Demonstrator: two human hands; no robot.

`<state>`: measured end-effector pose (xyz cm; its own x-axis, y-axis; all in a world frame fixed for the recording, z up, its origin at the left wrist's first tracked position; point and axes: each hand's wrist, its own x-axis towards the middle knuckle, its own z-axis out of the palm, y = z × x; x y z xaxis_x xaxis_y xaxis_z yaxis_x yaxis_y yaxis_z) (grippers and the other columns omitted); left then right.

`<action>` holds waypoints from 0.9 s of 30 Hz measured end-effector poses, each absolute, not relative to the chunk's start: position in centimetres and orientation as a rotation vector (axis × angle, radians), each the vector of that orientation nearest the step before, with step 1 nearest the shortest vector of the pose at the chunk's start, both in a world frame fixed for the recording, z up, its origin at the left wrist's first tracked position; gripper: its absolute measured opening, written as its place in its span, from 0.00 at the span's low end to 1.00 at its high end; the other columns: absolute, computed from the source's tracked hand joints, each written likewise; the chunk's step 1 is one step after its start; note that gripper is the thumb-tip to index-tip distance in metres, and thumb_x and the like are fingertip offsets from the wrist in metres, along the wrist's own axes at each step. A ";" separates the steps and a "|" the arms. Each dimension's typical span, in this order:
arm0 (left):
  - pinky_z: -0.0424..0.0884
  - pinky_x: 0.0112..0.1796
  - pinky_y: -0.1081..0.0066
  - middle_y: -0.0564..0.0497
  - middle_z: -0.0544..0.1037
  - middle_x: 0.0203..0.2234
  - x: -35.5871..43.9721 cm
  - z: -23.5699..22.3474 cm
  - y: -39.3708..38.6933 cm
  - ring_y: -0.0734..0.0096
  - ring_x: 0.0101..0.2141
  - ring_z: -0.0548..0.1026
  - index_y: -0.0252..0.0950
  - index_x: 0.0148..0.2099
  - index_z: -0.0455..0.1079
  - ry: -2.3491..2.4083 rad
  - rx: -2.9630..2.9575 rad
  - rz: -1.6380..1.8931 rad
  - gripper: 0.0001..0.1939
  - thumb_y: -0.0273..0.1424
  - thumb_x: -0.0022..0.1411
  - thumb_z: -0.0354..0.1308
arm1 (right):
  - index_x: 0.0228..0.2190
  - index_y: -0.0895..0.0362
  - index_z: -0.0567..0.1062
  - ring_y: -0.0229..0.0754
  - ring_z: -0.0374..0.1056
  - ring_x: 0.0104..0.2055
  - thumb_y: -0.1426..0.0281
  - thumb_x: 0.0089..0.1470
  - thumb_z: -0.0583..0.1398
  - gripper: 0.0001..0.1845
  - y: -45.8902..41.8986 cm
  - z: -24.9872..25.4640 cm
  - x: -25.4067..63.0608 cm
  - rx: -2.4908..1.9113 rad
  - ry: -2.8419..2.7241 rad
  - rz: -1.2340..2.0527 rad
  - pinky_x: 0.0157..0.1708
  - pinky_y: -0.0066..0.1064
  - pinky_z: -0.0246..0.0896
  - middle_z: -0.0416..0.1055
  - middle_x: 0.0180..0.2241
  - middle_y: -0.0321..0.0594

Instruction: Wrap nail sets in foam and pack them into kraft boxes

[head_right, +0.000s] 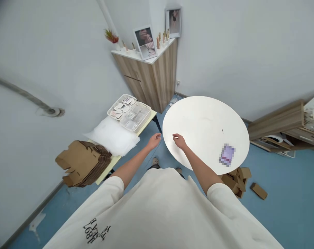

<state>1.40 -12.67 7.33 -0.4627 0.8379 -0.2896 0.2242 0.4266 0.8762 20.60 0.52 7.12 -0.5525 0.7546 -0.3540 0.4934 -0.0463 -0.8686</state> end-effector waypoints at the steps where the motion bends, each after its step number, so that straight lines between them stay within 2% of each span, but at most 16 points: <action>1: 0.67 0.58 0.57 0.41 0.74 0.57 0.6 7.3 -13.2 0.55 0.56 0.72 0.38 0.58 0.70 1.946 0.886 1.030 0.19 0.31 0.65 0.57 | 0.46 0.52 0.78 0.46 0.73 0.49 0.67 0.53 0.59 0.18 0.3 7.2 19.7 -1.322 -2.016 1.643 0.51 0.41 0.67 0.75 0.52 0.44; 5: 0.69 0.57 0.60 0.43 0.75 0.56 -3.2 7.3 -14.4 0.58 0.55 0.73 0.39 0.58 0.70 2.006 0.876 1.022 0.20 0.30 0.65 0.56 | 0.47 0.53 0.77 0.45 0.73 0.50 0.68 0.55 0.58 0.18 -0.1 7.5 15.8 -1.272 -2.081 1.623 0.53 0.41 0.67 0.75 0.52 0.44; 11: 0.71 0.55 0.63 0.45 0.76 0.54 -11.6 7.5 -15.5 0.64 0.49 0.77 0.36 0.57 0.71 2.091 1.046 1.009 0.20 0.24 0.64 0.54 | 0.47 0.54 0.78 0.44 0.74 0.48 0.70 0.56 0.58 0.17 -1.1 7.3 7.2 -1.244 -2.137 1.514 0.54 0.39 0.67 0.76 0.51 0.43; 15: 0.71 0.55 0.63 0.43 0.75 0.53 -18.3 7.9 -16.7 0.64 0.48 0.77 0.34 0.57 0.71 2.191 1.135 0.956 0.21 0.21 0.63 0.52 | 0.49 0.54 0.77 0.45 0.74 0.48 0.69 0.57 0.59 0.18 -3.0 7.4 0.7 -1.202 -2.237 1.446 0.52 0.39 0.68 0.75 0.52 0.43; 20: 0.67 0.58 0.61 0.42 0.74 0.54 -24.8 7.6 -17.9 0.61 0.53 0.74 0.33 0.59 0.70 2.280 1.162 0.907 0.25 0.19 0.61 0.50 | 0.52 0.55 0.75 0.45 0.73 0.47 0.66 0.58 0.61 0.19 -6.0 7.6 -6.0 -1.055 -2.475 1.308 0.49 0.36 0.68 0.72 0.54 0.47; 23: 0.66 0.60 0.59 0.41 0.74 0.56 -27.2 7.0 -18.4 0.59 0.55 0.73 0.34 0.61 0.69 2.305 1.131 0.861 0.27 0.18 0.60 0.51 | 0.52 0.55 0.73 0.48 0.70 0.53 0.67 0.57 0.62 0.21 -7.7 7.3 -9.3 -0.922 -2.619 1.178 0.52 0.37 0.65 0.69 0.56 0.48; 27: 0.67 0.58 0.61 0.41 0.75 0.55 -28.9 6.4 -18.7 0.60 0.54 0.74 0.32 0.61 0.68 2.258 1.103 0.813 0.26 0.18 0.61 0.50 | 0.54 0.54 0.71 0.57 0.60 0.61 0.65 0.56 0.65 0.25 -9.2 6.7 -12.5 -0.929 -2.788 0.890 0.57 0.46 0.59 0.59 0.63 0.51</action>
